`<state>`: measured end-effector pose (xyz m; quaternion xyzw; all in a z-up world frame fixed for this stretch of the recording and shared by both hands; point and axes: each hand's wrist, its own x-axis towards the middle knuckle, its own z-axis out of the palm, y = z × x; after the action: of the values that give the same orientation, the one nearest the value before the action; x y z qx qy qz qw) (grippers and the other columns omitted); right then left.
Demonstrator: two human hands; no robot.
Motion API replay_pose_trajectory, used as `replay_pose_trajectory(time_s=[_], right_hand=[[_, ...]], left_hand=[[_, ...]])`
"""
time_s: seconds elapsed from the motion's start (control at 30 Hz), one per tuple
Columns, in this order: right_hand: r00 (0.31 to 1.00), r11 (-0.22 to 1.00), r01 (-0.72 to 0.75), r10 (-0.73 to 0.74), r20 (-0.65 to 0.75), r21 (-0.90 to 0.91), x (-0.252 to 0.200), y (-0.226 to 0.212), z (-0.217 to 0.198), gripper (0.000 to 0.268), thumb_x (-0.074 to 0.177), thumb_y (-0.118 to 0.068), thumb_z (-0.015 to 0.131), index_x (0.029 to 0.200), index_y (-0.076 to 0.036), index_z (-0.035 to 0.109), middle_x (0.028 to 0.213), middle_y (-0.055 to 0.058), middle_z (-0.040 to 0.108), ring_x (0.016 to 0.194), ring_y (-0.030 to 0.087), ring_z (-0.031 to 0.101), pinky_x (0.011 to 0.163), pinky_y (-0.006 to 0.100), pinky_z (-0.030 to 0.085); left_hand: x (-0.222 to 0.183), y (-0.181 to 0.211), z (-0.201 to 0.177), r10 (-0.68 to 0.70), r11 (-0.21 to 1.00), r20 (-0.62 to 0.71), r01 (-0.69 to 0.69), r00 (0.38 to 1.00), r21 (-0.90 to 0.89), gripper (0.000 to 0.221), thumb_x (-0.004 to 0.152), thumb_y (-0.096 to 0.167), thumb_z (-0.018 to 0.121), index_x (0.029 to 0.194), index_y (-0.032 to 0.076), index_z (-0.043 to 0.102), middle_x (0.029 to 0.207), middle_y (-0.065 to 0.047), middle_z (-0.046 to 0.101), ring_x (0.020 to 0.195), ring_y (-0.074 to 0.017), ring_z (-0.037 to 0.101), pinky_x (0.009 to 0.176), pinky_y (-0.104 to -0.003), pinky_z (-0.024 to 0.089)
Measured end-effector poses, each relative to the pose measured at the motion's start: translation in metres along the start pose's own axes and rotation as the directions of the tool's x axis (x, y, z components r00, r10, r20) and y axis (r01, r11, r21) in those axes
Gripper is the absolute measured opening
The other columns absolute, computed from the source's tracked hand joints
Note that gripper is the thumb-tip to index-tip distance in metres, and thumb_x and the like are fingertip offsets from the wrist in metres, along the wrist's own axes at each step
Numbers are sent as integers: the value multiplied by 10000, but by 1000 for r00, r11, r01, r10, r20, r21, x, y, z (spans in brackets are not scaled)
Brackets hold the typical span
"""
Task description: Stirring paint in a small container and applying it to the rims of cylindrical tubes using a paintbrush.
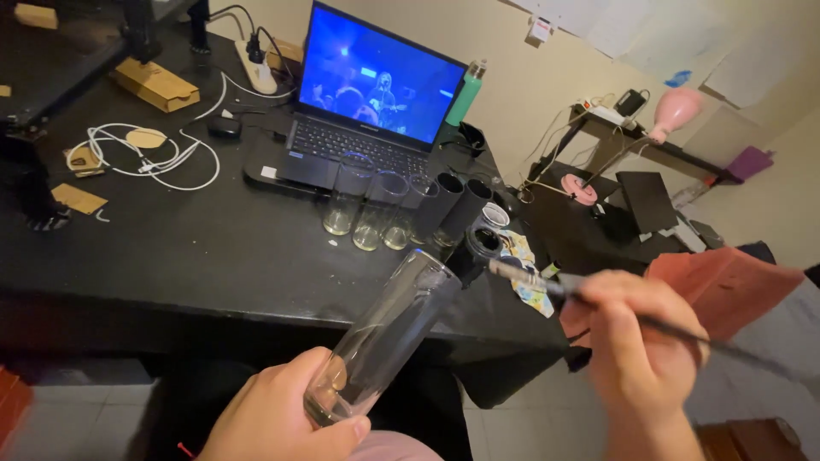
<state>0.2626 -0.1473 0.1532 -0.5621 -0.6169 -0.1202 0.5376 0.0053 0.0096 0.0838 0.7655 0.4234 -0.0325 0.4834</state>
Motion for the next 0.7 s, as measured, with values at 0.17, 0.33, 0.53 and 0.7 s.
replay_pose_trajectory(time_s=[0.17, 0.33, 0.53, 0.7], right_hand=[[938, 897, 336, -293, 183, -286, -25, -16, 21, 194, 933, -126, 527, 904, -19, 686, 855, 78, 711, 745, 234, 697, 743, 343, 602], [944, 951, 301, -286, 167, -67, -36, -27, 41, 194, 921, -166, 541, 904, -25, 674, 787, 76, 702, 687, 215, 705, 686, 319, 620], [1000, 999, 0, 0, 8, -48, -25, -13, 27, 149, 921, -51, 521, 917, 14, 654, 780, 155, 675, 656, 214, 683, 676, 290, 568], [985, 989, -88, 69, -155, -120, -24, -13, 22, 135, 973, -35, 510, 960, 35, 624, 874, 160, 661, 668, 207, 661, 708, 288, 549]], left_hand=[[1, 2, 1, -5, 997, -59, 9, 998, 76, 360, 639, 531, 725, 803, 242, 586, 711, 152, 676, 692, -86, 623, 707, -251, 476], [5, -1, 4, -6, 992, -106, 20, 994, 128, 389, 641, 573, 725, 845, 278, 575, 738, 149, 646, 674, -98, 595, 733, -249, 472], [9, -7, 10, 31, 986, -159, -4, 987, 167, 420, 633, 592, 730, 809, 277, 515, 676, 118, 576, 640, -137, 533, 699, -270, 448], [7, -1, 10, 21, 982, -197, 17, 980, 187, 444, 633, 608, 724, 763, 262, 478, 644, 104, 533, 636, -182, 532, 689, -286, 441]])
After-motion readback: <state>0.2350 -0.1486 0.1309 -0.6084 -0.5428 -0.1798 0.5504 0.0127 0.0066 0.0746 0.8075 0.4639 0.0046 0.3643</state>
